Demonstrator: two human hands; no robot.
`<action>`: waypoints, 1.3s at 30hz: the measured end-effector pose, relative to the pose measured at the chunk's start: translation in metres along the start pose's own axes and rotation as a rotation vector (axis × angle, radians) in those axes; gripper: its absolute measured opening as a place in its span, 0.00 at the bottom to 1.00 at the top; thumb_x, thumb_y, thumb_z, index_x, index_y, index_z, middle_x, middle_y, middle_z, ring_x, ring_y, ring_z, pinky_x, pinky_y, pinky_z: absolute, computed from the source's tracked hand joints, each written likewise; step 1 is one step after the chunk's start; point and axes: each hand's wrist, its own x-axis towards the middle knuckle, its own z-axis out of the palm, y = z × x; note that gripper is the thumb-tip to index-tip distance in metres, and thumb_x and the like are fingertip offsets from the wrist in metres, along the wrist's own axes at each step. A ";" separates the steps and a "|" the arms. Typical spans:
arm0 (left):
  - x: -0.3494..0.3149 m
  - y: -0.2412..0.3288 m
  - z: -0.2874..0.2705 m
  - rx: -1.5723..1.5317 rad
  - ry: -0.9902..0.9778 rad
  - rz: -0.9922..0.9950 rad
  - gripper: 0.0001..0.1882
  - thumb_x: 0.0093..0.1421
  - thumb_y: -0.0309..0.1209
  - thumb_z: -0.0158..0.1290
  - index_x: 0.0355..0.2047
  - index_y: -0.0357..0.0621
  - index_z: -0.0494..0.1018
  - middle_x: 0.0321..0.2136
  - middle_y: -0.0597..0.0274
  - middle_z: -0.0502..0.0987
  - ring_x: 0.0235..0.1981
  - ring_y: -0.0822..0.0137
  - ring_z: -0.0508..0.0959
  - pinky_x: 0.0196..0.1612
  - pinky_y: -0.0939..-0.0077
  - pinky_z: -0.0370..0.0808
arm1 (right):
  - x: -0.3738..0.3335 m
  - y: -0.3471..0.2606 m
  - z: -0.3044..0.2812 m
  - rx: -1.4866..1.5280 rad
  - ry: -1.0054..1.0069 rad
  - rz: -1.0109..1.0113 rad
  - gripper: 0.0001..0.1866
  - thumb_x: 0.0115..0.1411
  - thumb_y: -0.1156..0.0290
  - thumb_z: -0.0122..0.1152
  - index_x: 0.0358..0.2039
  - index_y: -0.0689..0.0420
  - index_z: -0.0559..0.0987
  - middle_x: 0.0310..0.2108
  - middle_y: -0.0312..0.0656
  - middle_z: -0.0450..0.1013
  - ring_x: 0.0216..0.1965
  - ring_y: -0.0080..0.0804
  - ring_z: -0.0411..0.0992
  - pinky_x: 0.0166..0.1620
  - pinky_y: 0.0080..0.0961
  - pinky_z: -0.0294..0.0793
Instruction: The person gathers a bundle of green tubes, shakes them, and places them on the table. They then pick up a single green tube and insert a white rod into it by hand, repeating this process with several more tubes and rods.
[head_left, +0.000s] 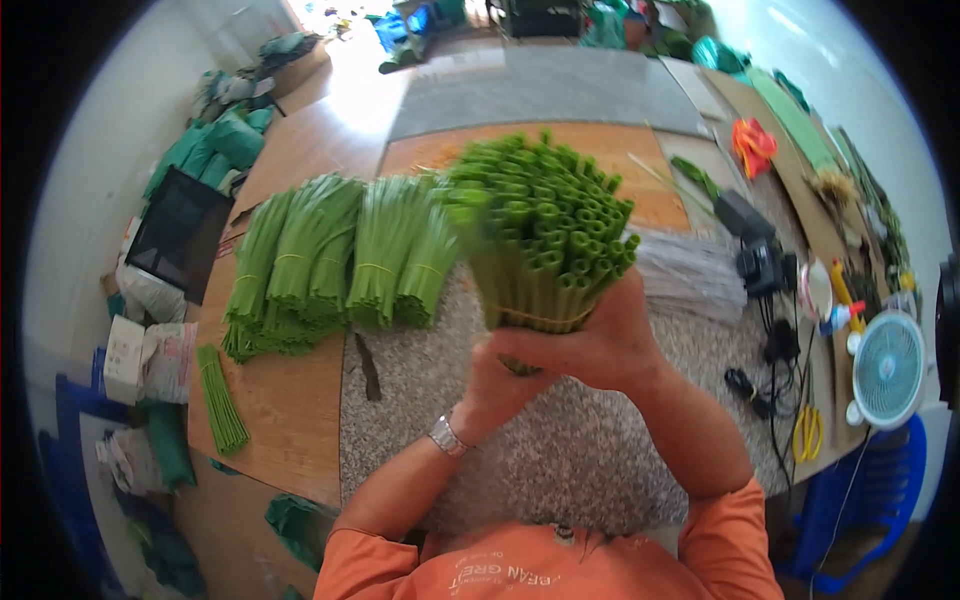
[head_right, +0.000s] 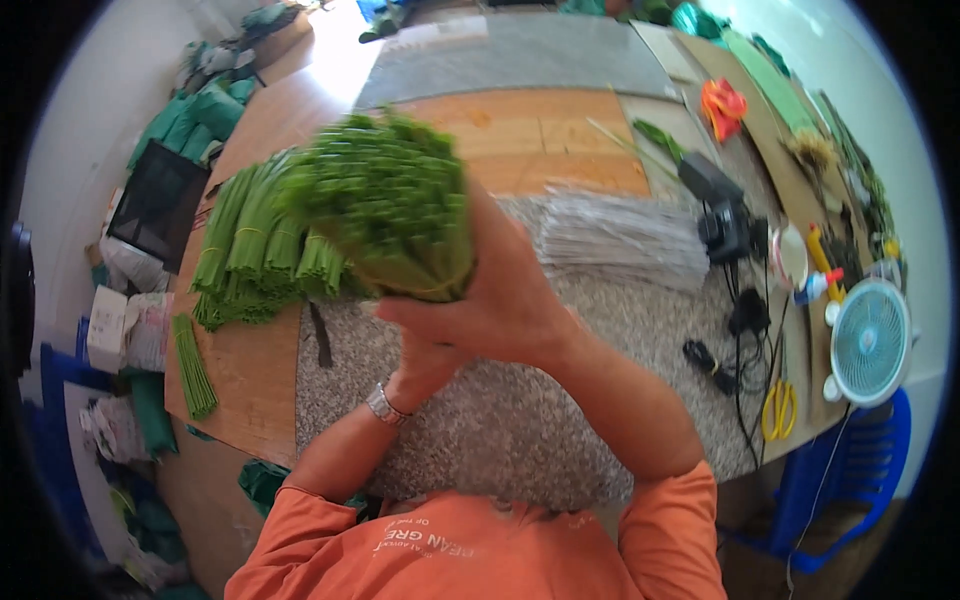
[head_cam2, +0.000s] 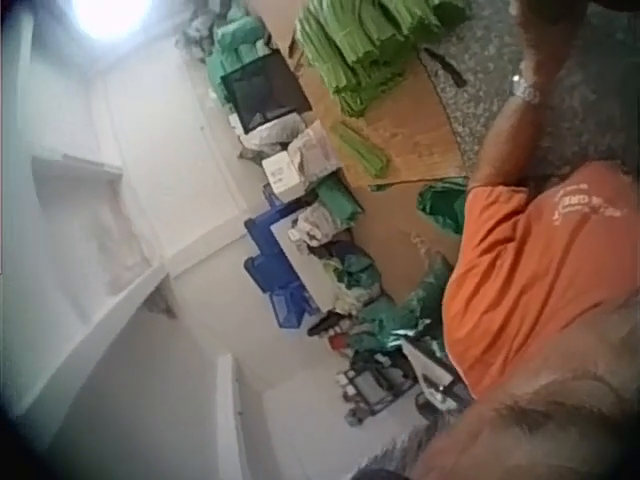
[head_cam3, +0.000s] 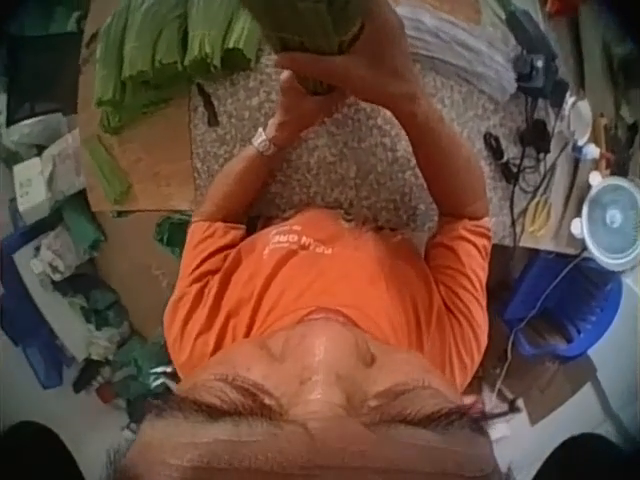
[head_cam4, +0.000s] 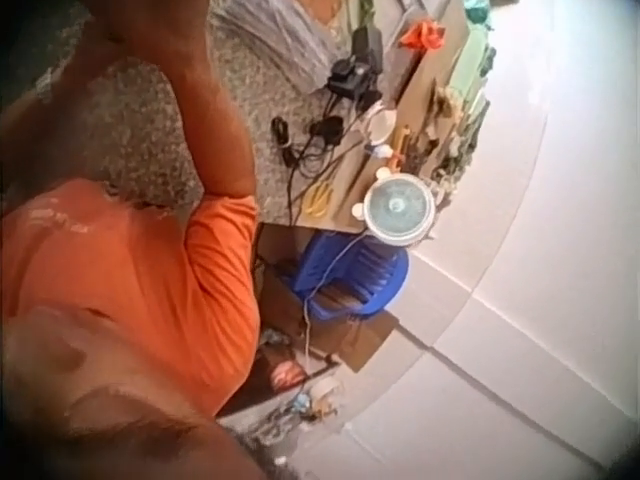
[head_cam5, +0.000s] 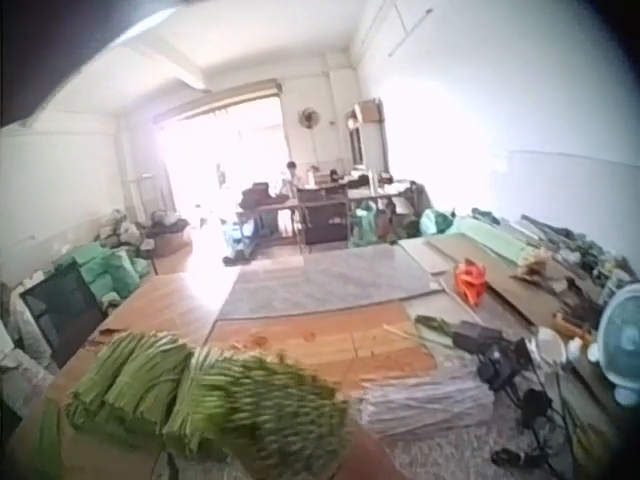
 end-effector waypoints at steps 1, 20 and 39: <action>-0.005 -0.010 0.003 -0.004 -0.031 -0.023 0.22 0.58 0.28 0.74 0.51 0.37 0.82 0.47 0.55 0.87 0.47 0.70 0.85 0.49 0.66 0.83 | -0.003 0.000 0.001 -0.052 0.012 -0.115 0.49 0.47 0.63 0.89 0.66 0.60 0.70 0.52 0.50 0.82 0.54 0.43 0.83 0.55 0.40 0.82; -0.001 -0.008 -0.046 0.259 -0.428 -0.138 0.54 0.55 0.32 0.77 0.76 0.33 0.58 0.73 0.45 0.66 0.73 0.55 0.66 0.74 0.57 0.66 | -0.031 0.072 0.009 0.099 -0.039 -0.079 0.47 0.51 0.62 0.86 0.67 0.58 0.68 0.52 0.55 0.79 0.53 0.55 0.81 0.54 0.47 0.80; 0.125 0.231 -0.071 0.204 -0.687 0.486 0.86 0.43 0.89 0.54 0.82 0.31 0.39 0.81 0.32 0.42 0.83 0.40 0.43 0.82 0.43 0.42 | -0.021 0.046 0.010 0.104 -0.161 -0.023 0.59 0.47 0.56 0.89 0.73 0.57 0.62 0.60 0.58 0.76 0.64 0.55 0.77 0.64 0.49 0.76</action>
